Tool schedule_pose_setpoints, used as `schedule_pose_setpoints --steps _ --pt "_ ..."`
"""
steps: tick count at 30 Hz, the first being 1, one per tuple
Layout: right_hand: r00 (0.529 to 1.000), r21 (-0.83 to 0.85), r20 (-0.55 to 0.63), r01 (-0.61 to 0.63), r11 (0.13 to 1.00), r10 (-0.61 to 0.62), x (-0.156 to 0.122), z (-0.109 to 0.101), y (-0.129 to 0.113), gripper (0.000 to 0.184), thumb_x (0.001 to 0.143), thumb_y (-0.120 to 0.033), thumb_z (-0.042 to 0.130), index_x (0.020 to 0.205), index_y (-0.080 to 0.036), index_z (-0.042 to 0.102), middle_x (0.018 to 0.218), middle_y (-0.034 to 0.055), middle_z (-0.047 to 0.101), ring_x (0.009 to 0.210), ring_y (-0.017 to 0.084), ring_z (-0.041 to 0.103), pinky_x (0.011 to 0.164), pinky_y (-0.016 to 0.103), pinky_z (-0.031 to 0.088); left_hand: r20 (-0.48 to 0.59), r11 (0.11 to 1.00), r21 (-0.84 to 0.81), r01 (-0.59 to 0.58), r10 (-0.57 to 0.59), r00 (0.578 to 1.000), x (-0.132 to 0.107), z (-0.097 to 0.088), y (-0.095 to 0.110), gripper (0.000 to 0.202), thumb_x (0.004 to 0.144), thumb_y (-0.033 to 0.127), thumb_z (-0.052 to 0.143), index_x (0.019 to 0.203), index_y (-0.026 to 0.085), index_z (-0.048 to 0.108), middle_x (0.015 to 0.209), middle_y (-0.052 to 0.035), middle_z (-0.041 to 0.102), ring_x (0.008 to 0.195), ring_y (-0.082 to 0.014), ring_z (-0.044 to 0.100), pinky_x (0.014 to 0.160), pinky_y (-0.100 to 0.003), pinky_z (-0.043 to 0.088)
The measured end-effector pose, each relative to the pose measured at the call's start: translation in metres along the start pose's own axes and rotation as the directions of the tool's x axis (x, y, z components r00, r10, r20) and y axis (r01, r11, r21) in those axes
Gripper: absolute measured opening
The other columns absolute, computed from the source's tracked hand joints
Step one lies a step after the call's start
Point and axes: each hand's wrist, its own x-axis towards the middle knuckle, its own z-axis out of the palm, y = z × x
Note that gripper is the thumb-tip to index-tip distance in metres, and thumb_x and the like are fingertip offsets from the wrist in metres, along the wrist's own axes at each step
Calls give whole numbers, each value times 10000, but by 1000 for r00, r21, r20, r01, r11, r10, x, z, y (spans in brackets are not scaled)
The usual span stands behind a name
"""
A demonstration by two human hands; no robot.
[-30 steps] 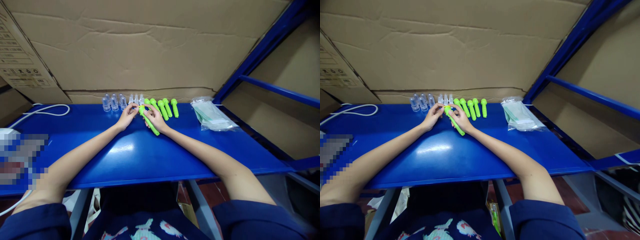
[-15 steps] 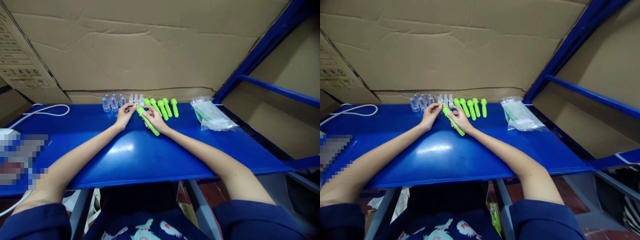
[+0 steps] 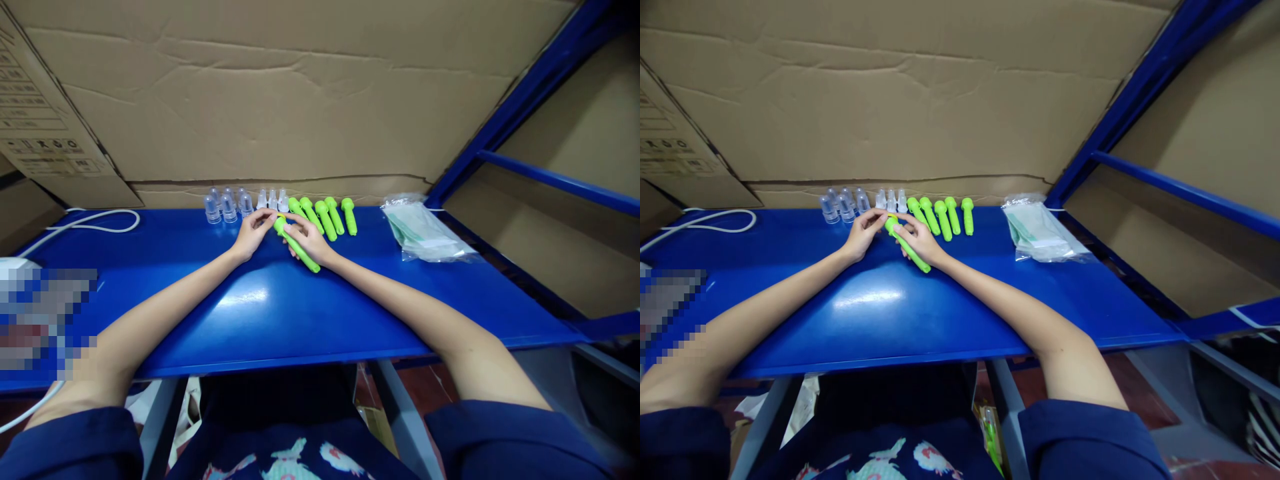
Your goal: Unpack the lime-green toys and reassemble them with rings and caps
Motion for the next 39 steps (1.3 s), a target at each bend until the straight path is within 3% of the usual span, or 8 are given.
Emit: schedule_pose_setpoints --steps 9,19,29,39 --pt "1000 16 7 -15 1000 15 1 -1 4 653 878 -578 649 1348 -158 478 701 -40 612 422 94 565 343 195 458 -9 1000 5 -21 21 1000 1 0 -3 499 757 649 702 896 172 657 904 -33 665 854 -154 585 820 -264 447" --pt "999 98 20 -51 994 49 3 -3 6 628 848 -574 690 1281 -166 491 676 -49 613 408 95 564 329 186 436 25 998 -28 -54 54 998 2 0 -6 496 769 658 689 856 181 582 872 -11 596 850 -141 557 810 -251 426" --pt "999 118 1 -49 992 49 3 -1 6 672 818 -637 692 1251 -165 490 670 -50 612 408 93 565 338 194 460 36 984 122 -127 124 992 2 3 -5 492 842 680 582 834 191 524 788 10 516 705 -108 473 659 -233 371" --pt "999 85 -45 -24 996 27 3 0 9 668 821 -658 675 1238 -170 487 679 -50 606 406 95 567 336 198 464 51 981 178 -78 70 996 8 1 -6 554 801 739 580 768 192 494 641 37 450 591 -101 424 573 -239 320"
